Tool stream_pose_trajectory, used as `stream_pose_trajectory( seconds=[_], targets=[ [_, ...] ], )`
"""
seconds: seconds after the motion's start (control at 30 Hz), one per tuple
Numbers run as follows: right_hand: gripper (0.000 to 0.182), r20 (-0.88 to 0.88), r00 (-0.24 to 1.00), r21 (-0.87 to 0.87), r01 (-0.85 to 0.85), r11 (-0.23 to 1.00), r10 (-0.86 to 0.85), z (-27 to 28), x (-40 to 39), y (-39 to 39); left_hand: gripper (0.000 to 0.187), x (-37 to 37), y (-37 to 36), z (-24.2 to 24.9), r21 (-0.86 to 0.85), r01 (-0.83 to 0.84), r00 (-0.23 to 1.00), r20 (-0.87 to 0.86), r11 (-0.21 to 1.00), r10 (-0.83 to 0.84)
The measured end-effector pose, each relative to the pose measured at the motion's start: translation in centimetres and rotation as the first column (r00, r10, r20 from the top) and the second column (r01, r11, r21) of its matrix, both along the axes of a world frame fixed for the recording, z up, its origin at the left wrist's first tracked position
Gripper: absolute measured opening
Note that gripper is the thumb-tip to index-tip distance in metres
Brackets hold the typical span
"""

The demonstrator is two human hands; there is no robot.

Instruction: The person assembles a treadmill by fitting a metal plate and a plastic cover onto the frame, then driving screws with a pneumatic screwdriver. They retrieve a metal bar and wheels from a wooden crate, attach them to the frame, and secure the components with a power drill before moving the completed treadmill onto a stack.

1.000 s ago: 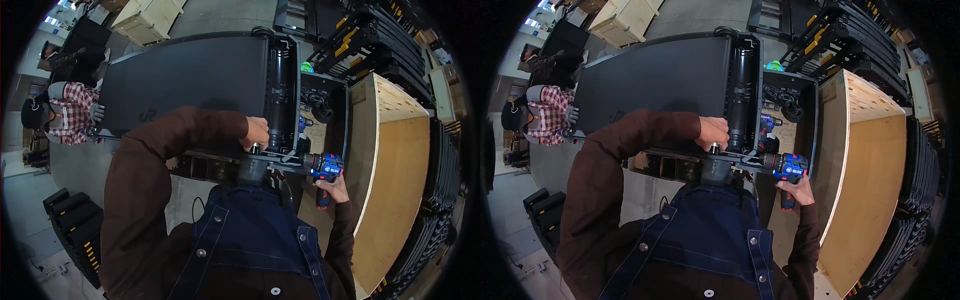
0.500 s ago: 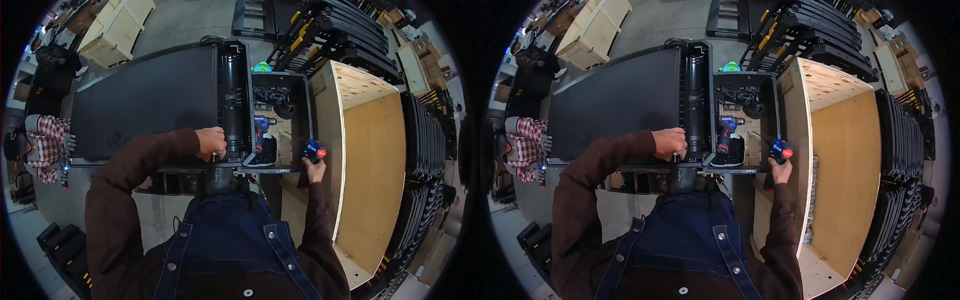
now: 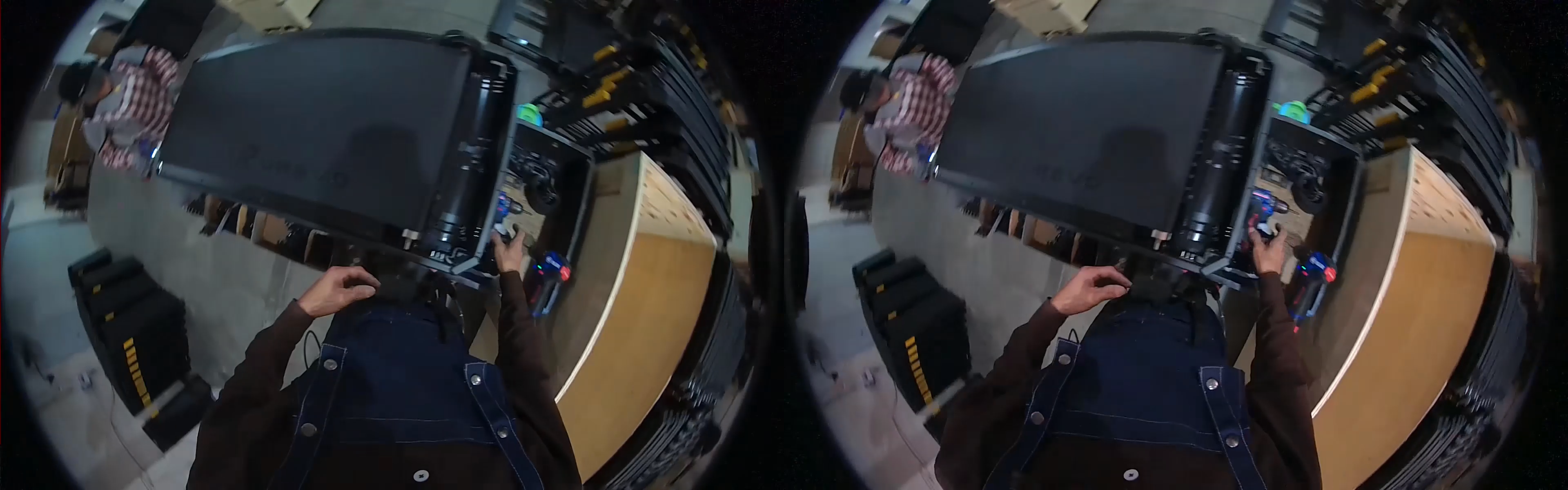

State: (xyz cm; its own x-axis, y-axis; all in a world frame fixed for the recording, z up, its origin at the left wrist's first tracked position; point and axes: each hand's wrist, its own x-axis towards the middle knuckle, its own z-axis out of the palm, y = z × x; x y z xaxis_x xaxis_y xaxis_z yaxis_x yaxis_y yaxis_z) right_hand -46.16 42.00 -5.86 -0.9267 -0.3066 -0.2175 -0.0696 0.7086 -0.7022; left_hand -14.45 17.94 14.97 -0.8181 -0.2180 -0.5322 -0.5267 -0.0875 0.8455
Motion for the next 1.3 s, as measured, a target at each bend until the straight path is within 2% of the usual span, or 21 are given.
stream_pose_trajectory(
  seconds=[0.1,0.2,0.23,0.33,0.37,0.43,0.47,0.5,0.57,0.6,0.63,0.67,0.7,0.73,0.77,0.8,0.9,1.0,1.1,1.2,1.3],
  targets=[
    [0.083,0.126,0.992,-0.006,-0.005,1.000,0.005,-12.2,-3.4,-1.1,0.028,5.6,1.7,-4.1,-0.226,0.107,0.959,0.281,0.968,-0.040],
    [0.086,0.248,0.969,0.012,-0.020,1.000,0.016,-20.6,-5.8,0.2,0.030,9.9,2.5,-9.2,-0.205,-0.054,0.939,0.323,0.977,0.120],
    [0.074,0.710,0.699,-0.380,0.281,0.881,0.083,-24.5,-7.3,1.2,0.030,10.6,2.3,-10.7,-0.205,-0.077,0.936,0.321,0.976,0.142],
    [0.053,0.726,0.688,-0.449,0.453,0.770,0.018,-26.5,-10.8,1.8,0.030,11.2,0.9,-14.5,-0.305,-0.218,0.884,0.342,0.927,0.320],
    [0.054,0.709,0.694,-0.471,0.332,0.817,0.127,-25.8,-11.8,2.7,0.028,10.9,0.0,-15.5,-0.403,-0.247,0.839,0.366,0.881,0.403],
    [0.061,0.566,0.819,-0.417,0.186,0.890,0.094,-15.8,-10.2,2.3,0.026,10.7,-1.9,-17.5,-0.493,-0.268,0.802,0.361,0.828,0.475],
    [0.064,0.487,0.870,-0.368,0.123,0.922,0.078,-10.6,-9.5,2.2,0.024,10.6,-2.7,-18.8,-0.582,-0.204,0.832,0.321,0.787,0.453],
    [0.069,0.520,0.854,-0.356,0.229,0.906,-0.011,-6.1,-8.3,2.8,0.024,10.3,-3.6,-20.3,-0.667,-0.145,0.863,0.277,0.731,0.423],
    [0.069,0.352,0.928,-0.364,0.017,0.931,0.121,-0.2,-7.3,6.1,0.022,10.0,-4.2,-24.5,-0.739,-0.145,0.948,0.087,0.658,0.307],
    [0.073,0.425,0.904,-0.275,0.074,0.959,0.052,10.3,-3.3,4.6,0.025,9.2,-4.8,-24.9,-0.729,0.052,0.946,0.255,0.683,0.201],
    [0.077,0.402,0.913,-0.405,0.113,0.907,0.066,13.0,-1.3,6.2,0.025,9.1,-5.5,-28.8,-0.674,0.136,0.902,0.388,0.726,0.191],
    [0.080,0.380,0.921,-0.531,0.142,0.835,0.085,15.7,0.6,7.7,0.028,7.8,-6.1,-27.3,-0.683,0.204,0.814,0.517,0.702,0.266],
    [0.084,0.357,0.928,-0.646,0.160,0.746,0.110,18.5,2.5,9.1,0.031,7.0,-6.4,-23.2,-0.673,0.185,0.784,0.541,0.717,0.305],
    [0.088,0.408,0.899,-0.697,0.195,0.690,0.158,22.1,5.2,9.3,0.036,9.7,-7.4,-30.3,-0.788,0.229,0.816,0.475,0.572,0.328],
    [0.093,0.457,0.865,-0.737,0.238,0.632,0.208,25.8,7.9,9.5,0.045,10.2,-7.3,-28.1,-0.845,0.123,0.818,0.383,0.520,0.429],
    [0.086,0.510,0.829,-0.763,0.313,0.566,0.229,28.5,10.1,9.6,0.053,10.1,-8.0,-26.7,-0.737,0.123,0.776,0.489,0.665,0.398],
    [0.076,0.529,0.795,-0.794,0.339,0.506,0.297,30.2,13.0,9.0,0.045,11.1,-7.3,-28.6,-0.776,0.378,0.823,0.531,0.505,0.202],
    [0.066,0.666,0.725,-0.705,0.536,0.465,0.175,25.6,14.5,9.4,0.038,10.5,-8.7,-28.3,-0.618,0.528,0.755,0.655,0.582,0.012],
    [0.062,0.649,0.761,-0.630,0.525,0.572,0.016,24.5,16.6,6.9,0.036,10.8,-9.3,-28.3,-0.567,0.621,0.730,0.670,0.541,-0.136],
    [0.049,0.513,0.846,-0.456,0.409,0.790,-0.143,19.8,16.6,9.0,0.023,12.0,-9.3,-29.1,-0.793,0.451,0.866,0.500,0.408,0.014],
    [0.050,0.283,0.955,-0.387,0.197,0.901,-0.087,17.7,15.5,8.6,0.018,12.0,-9.8,-26.3,-0.765,0.358,0.891,0.451,0.536,0.047]
  ],
)
